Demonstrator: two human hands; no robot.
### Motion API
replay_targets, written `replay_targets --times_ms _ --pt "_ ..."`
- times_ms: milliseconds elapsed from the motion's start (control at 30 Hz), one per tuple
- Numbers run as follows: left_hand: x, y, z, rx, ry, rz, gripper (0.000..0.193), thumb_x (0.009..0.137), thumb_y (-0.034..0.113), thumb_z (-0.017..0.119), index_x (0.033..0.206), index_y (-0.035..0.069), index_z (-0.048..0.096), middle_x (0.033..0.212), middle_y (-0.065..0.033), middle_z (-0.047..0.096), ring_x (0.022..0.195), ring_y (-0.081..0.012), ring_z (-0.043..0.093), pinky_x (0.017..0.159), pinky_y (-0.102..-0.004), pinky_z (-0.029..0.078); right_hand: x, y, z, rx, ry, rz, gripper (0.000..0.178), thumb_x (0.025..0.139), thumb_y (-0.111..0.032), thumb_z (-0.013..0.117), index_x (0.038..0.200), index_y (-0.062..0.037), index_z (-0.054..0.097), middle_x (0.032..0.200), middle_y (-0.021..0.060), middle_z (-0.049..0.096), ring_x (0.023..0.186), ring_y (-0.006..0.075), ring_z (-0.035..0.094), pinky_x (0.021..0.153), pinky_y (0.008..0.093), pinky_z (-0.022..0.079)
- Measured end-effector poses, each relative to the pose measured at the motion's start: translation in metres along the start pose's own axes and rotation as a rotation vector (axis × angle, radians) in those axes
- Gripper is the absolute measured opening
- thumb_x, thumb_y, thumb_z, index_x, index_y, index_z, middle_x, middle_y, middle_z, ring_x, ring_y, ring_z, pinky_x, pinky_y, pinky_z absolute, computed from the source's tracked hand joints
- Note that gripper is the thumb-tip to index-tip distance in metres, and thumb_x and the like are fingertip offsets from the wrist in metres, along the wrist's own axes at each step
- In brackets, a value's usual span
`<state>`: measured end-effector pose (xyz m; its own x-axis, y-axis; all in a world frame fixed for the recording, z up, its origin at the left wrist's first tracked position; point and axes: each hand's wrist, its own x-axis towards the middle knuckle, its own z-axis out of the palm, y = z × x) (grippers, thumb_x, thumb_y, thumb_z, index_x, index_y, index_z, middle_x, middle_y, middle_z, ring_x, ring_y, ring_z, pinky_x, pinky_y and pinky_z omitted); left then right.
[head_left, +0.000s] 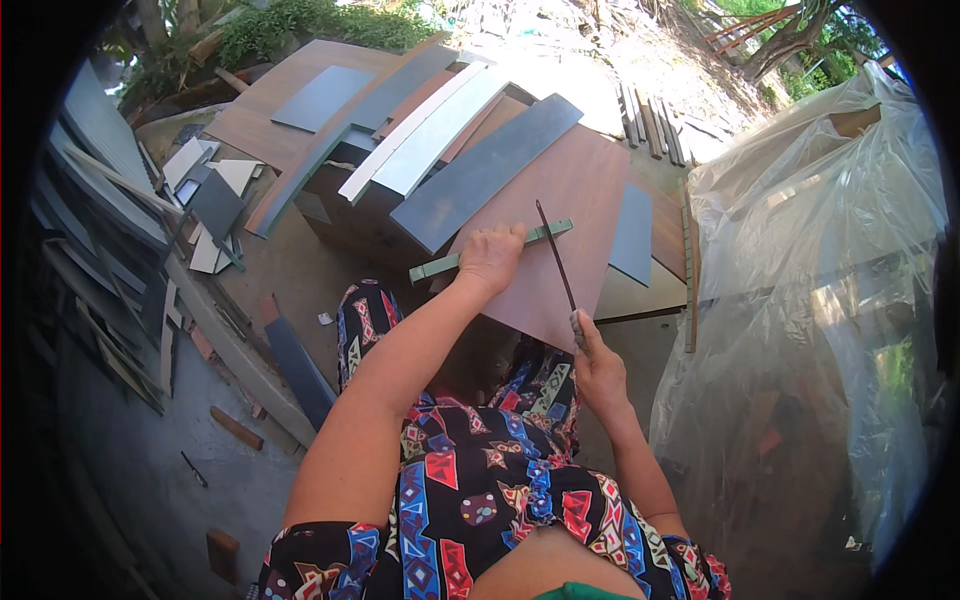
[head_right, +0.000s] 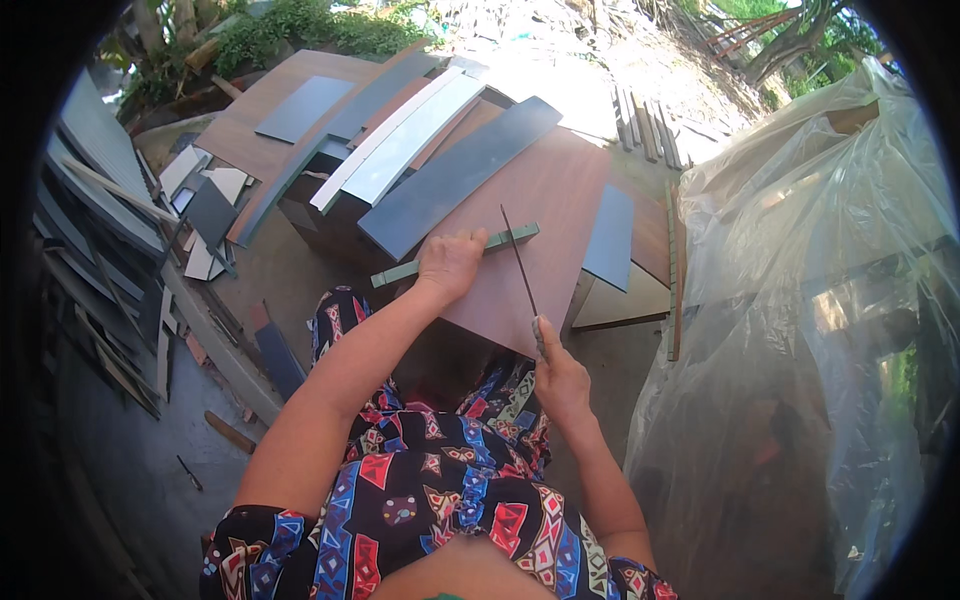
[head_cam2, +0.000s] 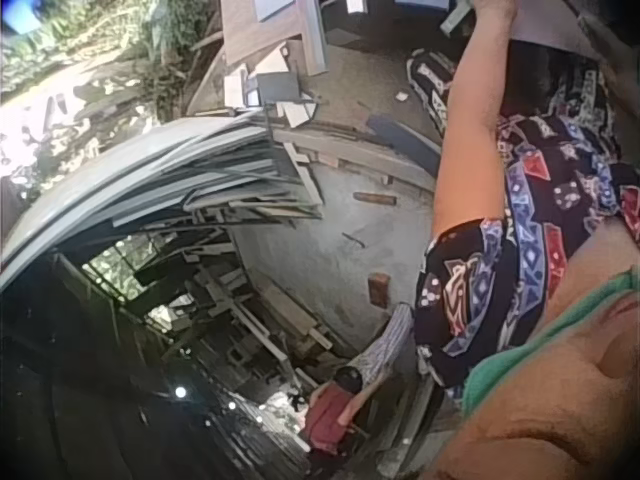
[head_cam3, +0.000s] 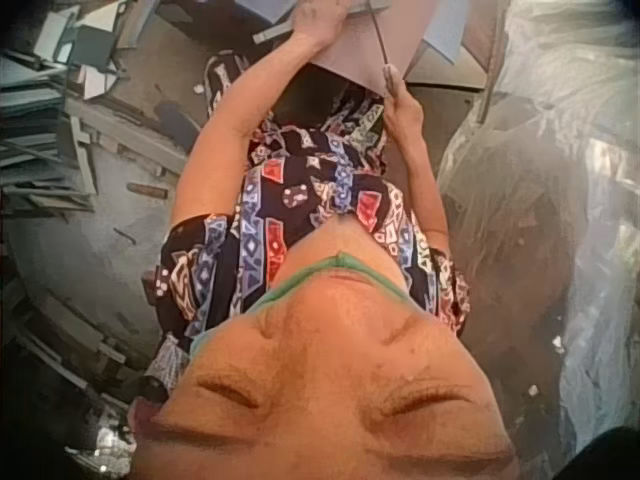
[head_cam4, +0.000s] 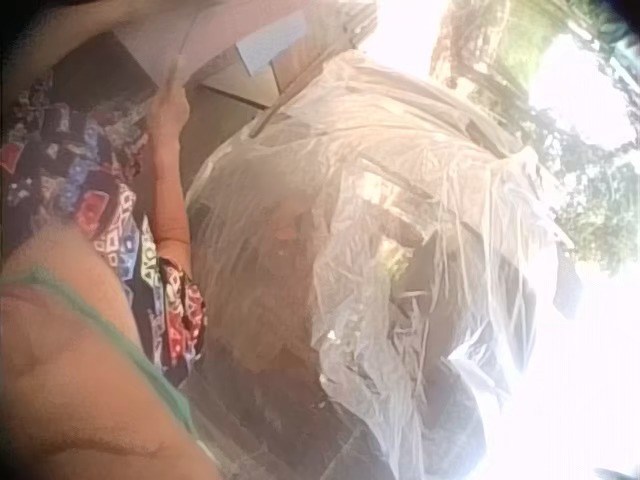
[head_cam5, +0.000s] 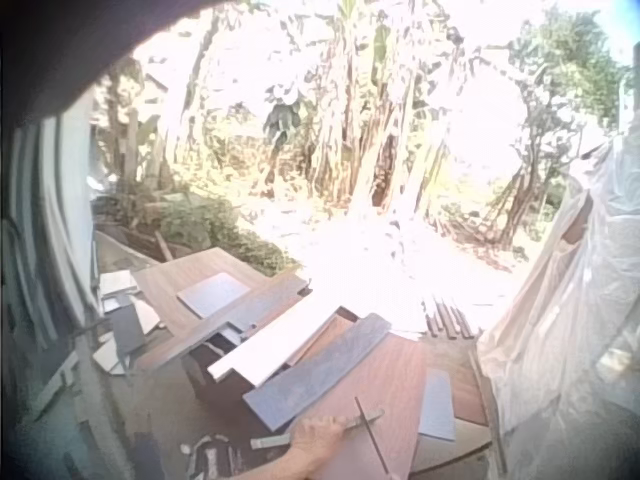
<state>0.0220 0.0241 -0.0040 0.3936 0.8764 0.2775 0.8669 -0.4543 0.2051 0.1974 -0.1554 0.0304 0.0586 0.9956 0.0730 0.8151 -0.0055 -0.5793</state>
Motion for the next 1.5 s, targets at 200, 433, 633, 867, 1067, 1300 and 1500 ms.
replay_targets --times_ms 200,433,633,867,1067,1300,1500 --pt "-0.010 0.000 0.001 -0.007 0.050 -0.005 0.012 0.079 0.008 0.055 0.091 0.008 0.053 0.083 -0.0121 0.063 0.075 -0.0298 0.066 0.065 -0.0396 0.052 0.086 -0.004 0.023 0.011 0.008 -0.043 0.058 0.082 -0.008 0.050 0.138 -0.0210 0.043 0.084 0.0239 0.063 0.077 0.0412 0.062 0.070 0.0489 0.047" --pt "-0.007 0.014 -0.006 -0.106 -0.034 -0.035 0.023 0.074 0.009 0.061 0.096 0.006 0.056 0.091 -0.0141 0.064 0.086 -0.0305 0.066 0.074 -0.0391 0.051 0.086 0.015 0.043 0.261 0.031 -0.179 0.055 0.084 0.004 0.044 0.138 -0.0027 0.038 0.132 0.0207 0.051 0.123 0.0320 0.049 0.099 0.0362 0.039" --pt "0.000 0.005 -0.009 -0.169 -0.092 -0.084 0.021 0.076 0.007 0.058 0.097 0.005 0.057 0.095 -0.0156 0.064 0.090 -0.0307 0.065 0.077 -0.0388 0.050 0.001 0.040 0.030 0.285 -0.051 -0.063 0.058 0.088 0.008 0.037 0.144 -0.0057 0.032 0.140 0.0170 0.045 0.126 0.0197 0.045 0.101 0.0294 0.035" --pt "-0.002 0.000 -0.011 -0.166 -0.109 -0.072 0.025 0.075 0.009 0.060 0.099 0.005 0.057 0.095 -0.0142 0.065 0.091 -0.0298 0.065 0.078 -0.0393 0.050 -0.012 0.033 0.031 0.267 -0.004 -0.087 0.061 0.086 0.009 0.038 0.144 -0.0080 0.033 0.135 0.0162 0.049 0.117 0.0197 0.051 0.097 0.0285 0.039" --pt "-0.007 0.006 -0.005 -0.129 -0.096 -0.056 0.027 0.075 0.012 0.062 0.101 0.007 0.057 0.097 -0.0128 0.065 0.093 -0.0293 0.064 0.079 -0.0395 0.048 0.082 -0.020 0.014 0.188 -0.106 0.048 0.061 0.085 0.006 0.042 0.143 -0.0109 0.036 0.128 0.0179 0.054 0.100 0.0224 0.061 0.083 0.0310 0.048" --pt "-0.005 0.009 -0.002 -0.138 -0.093 -0.062 0.026 0.076 0.012 0.061 0.101 0.008 0.057 0.099 -0.0128 0.064 0.092 -0.0287 0.064 0.079 -0.0397 0.048 0.097 0.003 0.039 0.130 0.030 -0.201 0.059 0.085 0.006 0.042 0.142 -0.0065 0.036 0.133 0.0205 0.050 0.121 0.0247 0.052 0.099 0.0349 0.039" --pt "-0.002 0.005 -0.008 -0.166 -0.072 -0.064 0.021 0.076 0.008 0.058 0.096 0.005 0.056 0.092 -0.0153 0.064 0.086 -0.0310 0.066 0.075 -0.0388 0.050 0.000 0.039 0.035 0.184 0.008 -0.077 0.058 0.085 0.006 0.043 0.141 -0.0074 0.036 0.134 0.0206 0.049 0.124 0.0292 0.050 0.097 0.0340 0.041"
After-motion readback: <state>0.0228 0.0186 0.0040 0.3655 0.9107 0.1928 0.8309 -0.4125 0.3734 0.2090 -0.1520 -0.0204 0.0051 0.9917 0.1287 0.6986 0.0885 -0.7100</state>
